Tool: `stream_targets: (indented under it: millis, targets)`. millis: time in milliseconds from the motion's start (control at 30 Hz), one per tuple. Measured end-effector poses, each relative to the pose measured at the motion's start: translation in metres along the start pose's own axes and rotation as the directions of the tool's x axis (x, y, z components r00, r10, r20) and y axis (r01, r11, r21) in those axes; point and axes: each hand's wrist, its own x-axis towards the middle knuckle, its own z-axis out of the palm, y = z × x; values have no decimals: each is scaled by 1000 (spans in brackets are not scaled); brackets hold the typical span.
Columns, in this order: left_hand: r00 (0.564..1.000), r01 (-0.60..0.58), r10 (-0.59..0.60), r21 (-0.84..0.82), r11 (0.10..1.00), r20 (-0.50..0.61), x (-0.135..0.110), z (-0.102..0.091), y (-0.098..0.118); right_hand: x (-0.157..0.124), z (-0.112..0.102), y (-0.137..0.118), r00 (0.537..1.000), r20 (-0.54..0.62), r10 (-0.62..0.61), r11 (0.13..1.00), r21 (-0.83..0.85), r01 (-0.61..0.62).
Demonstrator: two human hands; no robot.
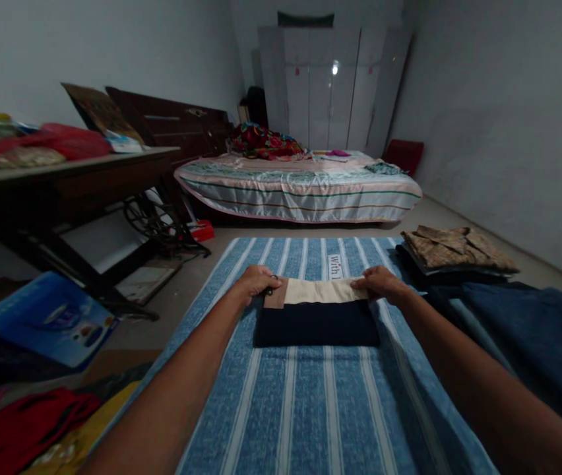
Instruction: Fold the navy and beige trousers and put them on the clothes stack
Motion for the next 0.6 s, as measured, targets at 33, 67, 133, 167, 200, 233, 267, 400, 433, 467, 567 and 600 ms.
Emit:
stream_targets:
  millis: [33,67,133,167,200,233,267,400,433,467,567,600]
  targets:
    - [999,-41,41,19,999,1,-8,-5,9,-10,-5,-6,999,-1,-38,999,17,38]
    - [994,-108,108,57,993,0,-19,-12,19,-24,-12,-13,997,-2,-73,997,35,73]
    - [951,-303,310,191,934,-7,-47,-26,33,-59,-28,-21,985,-16,-174,984,32,175]
    - [910,-396,414,280,874,-7,-66,-33,35,-82,-34,-20,972,-26,-233,972,15,233]
    - [865,-463,501,362,809,-14,-86,-38,33,-107,-39,-16,921,-41,-388,920,-88,383]
    - [821,-505,570,433,746,-26,-108,-41,26,-134,-41,-7,844,-34,-535,828,-218,516]
    - [778,-543,628,489,682,-11,-131,-42,14,-162,-39,6,759,-11,-651,717,-339,609]
    - [681,-686,688,550,477,252,-218,-27,-66,-261,-7,85,556,245,-794,352,-559,750]
    - [678,-698,673,546,464,295,-236,-22,-87,-279,3,105,529,309,-790,296,-563,771]
    - [693,-692,647,547,471,318,-251,-18,-105,-293,12,122,503,346,-792,254,-562,787]
    - [743,-623,636,562,544,208,-278,-13,-135,-314,24,152,508,361,-782,228,-593,772]
    - [761,-590,632,558,584,143,-282,-14,-138,-315,23,154,533,353,-769,245,-608,755]
